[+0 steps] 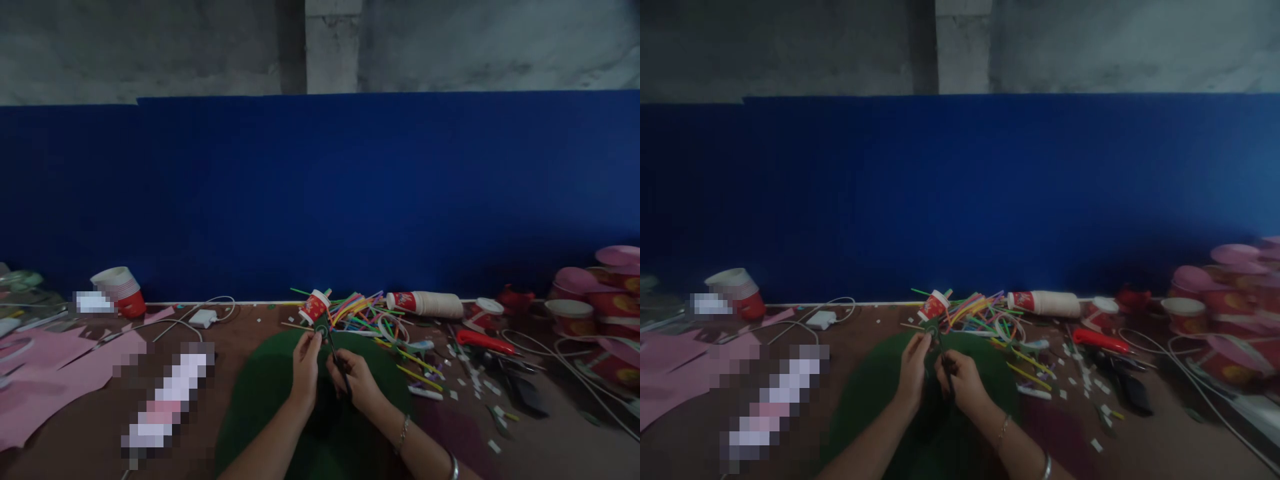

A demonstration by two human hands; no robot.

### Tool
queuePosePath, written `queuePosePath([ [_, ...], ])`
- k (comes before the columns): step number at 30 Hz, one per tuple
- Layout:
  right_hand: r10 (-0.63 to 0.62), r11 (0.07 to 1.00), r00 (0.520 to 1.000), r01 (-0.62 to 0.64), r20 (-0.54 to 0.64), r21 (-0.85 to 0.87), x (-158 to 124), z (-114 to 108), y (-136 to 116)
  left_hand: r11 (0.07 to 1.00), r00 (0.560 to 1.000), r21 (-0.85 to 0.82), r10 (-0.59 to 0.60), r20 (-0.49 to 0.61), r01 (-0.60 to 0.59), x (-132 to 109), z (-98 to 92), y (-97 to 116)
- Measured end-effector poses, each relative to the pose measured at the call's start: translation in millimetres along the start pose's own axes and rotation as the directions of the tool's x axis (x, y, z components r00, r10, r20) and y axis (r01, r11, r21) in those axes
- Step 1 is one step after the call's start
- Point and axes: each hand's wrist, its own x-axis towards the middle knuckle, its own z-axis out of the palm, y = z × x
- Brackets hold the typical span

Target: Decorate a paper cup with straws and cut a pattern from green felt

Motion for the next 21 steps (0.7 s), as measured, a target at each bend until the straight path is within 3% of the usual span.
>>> queuePosePath([
  [16, -0.031, 0.999, 0.999, 0.031, 0.009, -0.016, 0.4, -4.8, -1.4, 0.998, 0.994, 0.011, -0.063, 0.094, 0.062, -3.0, 0.6, -0.9],
  [21, -0.037, 0.999, 0.999, 0.037, 0.006, -0.007, 1.3, -5.7, -2.1, 0.999, 0.993, 0.026, -0.034, 0.11, 0.032, -2.8, -0.6, -3.8],
])
